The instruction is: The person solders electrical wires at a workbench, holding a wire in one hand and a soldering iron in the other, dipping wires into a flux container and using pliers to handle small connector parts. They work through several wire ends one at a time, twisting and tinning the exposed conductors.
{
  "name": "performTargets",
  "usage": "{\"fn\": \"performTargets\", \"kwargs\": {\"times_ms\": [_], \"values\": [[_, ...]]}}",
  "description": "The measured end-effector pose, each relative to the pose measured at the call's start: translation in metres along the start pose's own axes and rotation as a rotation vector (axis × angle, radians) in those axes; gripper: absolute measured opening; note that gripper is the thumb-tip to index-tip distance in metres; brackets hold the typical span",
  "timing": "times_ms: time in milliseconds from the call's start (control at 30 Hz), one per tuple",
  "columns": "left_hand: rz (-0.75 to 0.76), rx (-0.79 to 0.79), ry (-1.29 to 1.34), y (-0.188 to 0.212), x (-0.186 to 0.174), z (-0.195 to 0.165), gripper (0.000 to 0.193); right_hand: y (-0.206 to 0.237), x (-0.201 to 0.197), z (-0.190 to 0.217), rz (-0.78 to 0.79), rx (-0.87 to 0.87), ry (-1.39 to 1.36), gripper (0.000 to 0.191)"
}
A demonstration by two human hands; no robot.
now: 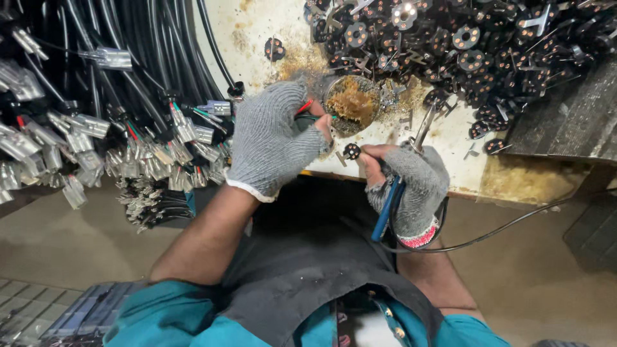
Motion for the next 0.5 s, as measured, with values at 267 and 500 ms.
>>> {"fn": "performTargets", "kwargs": {"times_ms": [267, 500], "values": [[-0.064, 0.070, -0.058, 0.002, 0.008, 0.002, 0.023, 0.000, 0.006, -0.012, 0.127, -0.134, -0.189, 0.015], [0.033, 0.048, -0.044, 0.024, -0.007, -0.006, 0.017, 0.000, 0.007, -0.001, 0.069, -0.247, 0.020, 0.023]]}}
Point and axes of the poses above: each hand's wrist, its own y-axis away from the middle knuckle, its own x-axis out of the palm, z = x × y, the point moved 2 cm from there along -y, towards the middle knuckle, and after that the axes turned 7 degrees about -x, right-handed, at the moved point
